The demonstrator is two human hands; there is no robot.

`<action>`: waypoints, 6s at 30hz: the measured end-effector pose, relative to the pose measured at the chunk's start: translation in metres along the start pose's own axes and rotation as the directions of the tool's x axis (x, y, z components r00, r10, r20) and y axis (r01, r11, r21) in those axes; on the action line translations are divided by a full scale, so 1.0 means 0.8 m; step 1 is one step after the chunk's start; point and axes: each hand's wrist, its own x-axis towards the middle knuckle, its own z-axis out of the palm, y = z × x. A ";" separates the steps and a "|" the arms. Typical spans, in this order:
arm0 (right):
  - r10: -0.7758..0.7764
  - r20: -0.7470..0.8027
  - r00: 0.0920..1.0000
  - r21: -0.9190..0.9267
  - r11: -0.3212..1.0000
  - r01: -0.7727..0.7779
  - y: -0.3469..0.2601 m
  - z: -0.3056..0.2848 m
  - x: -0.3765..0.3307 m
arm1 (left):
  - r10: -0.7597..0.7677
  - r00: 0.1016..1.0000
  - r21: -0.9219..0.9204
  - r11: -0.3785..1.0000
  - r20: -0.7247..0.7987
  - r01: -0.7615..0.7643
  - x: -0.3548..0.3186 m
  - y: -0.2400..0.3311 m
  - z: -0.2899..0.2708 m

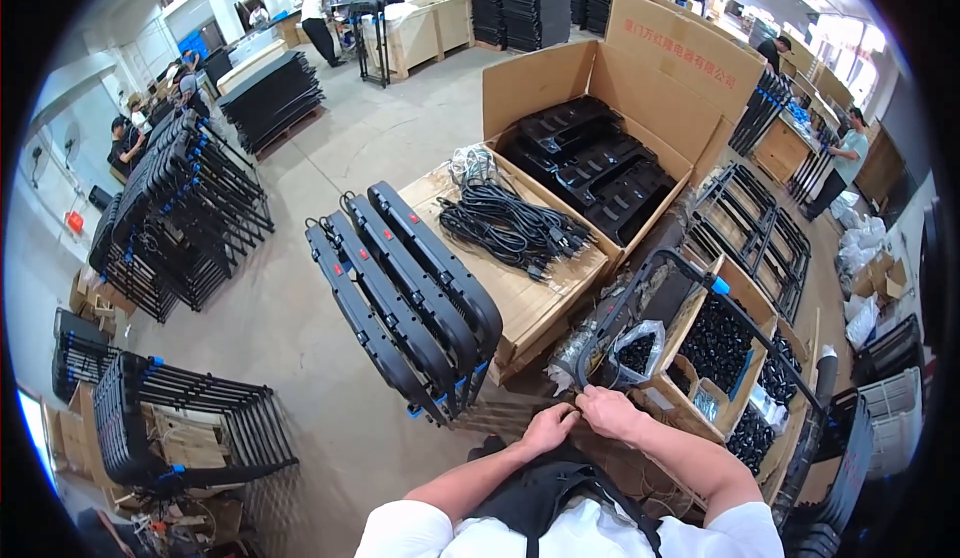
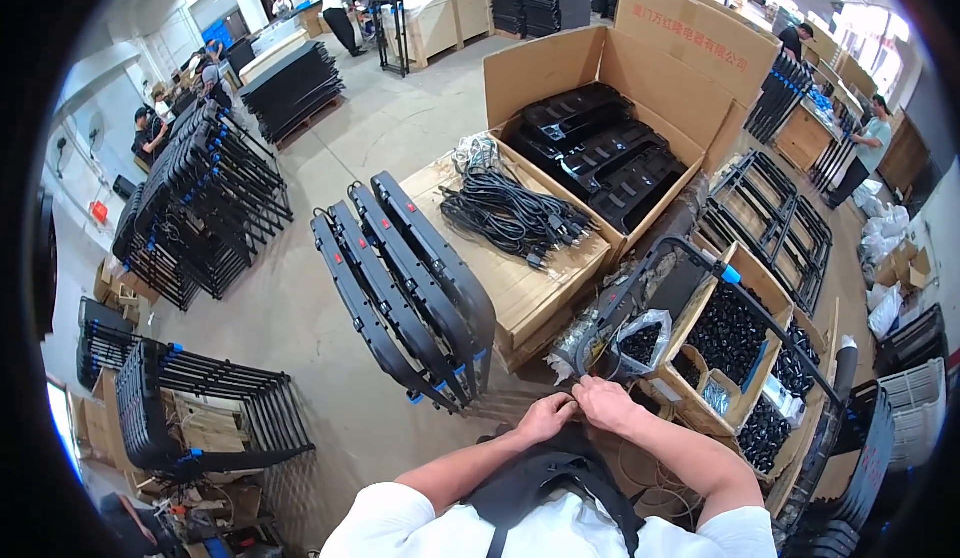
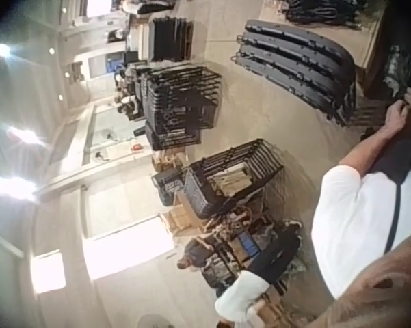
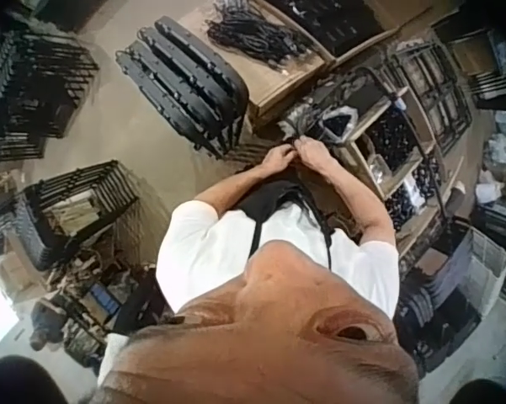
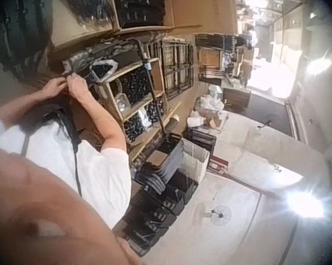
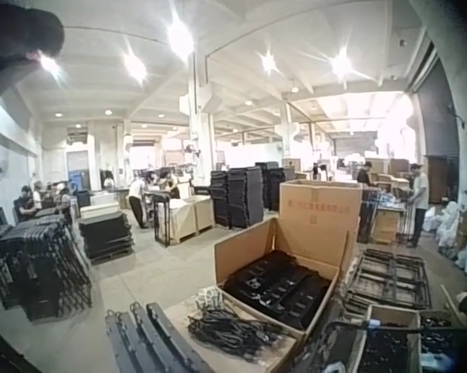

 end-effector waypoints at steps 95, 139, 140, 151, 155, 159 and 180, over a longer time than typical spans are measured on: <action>0.792 0.465 0.396 0.747 -0.111 -0.655 -0.061 0.199 -0.034 | -0.268 0.686 -0.345 0.708 0.677 0.617 0.050 -0.007 -0.031; 0.799 0.062 0.599 0.736 0.369 -0.568 -0.128 0.081 -0.143 | -0.247 0.911 0.408 0.908 0.329 0.099 0.054 0.048 0.030; 0.794 0.046 0.606 0.732 0.387 -0.561 -0.126 0.089 -0.145 | -0.193 0.931 0.433 0.900 0.310 0.043 0.054 0.039 0.033; 0.722 0.086 0.686 0.730 0.422 -0.537 -0.108 0.092 -0.155 | -0.398 0.863 -0.002 0.908 0.311 0.420 0.042 0.045 0.048; 0.728 0.018 0.685 0.664 0.504 -0.553 -0.109 0.101 -0.146 | -0.391 0.868 -0.019 0.909 0.307 0.417 0.049 0.039 0.043; 0.762 0.032 0.647 0.667 0.466 -0.581 -0.119 0.101 -0.137 | -0.365 0.888 0.221 0.924 0.279 0.310 0.053 0.057 0.043; 0.959 0.112 0.262 0.646 0.130 -0.752 -0.193 0.080 -0.040 | -0.159 0.819 0.429 0.896 0.552 -0.115 0.123 0.007 0.025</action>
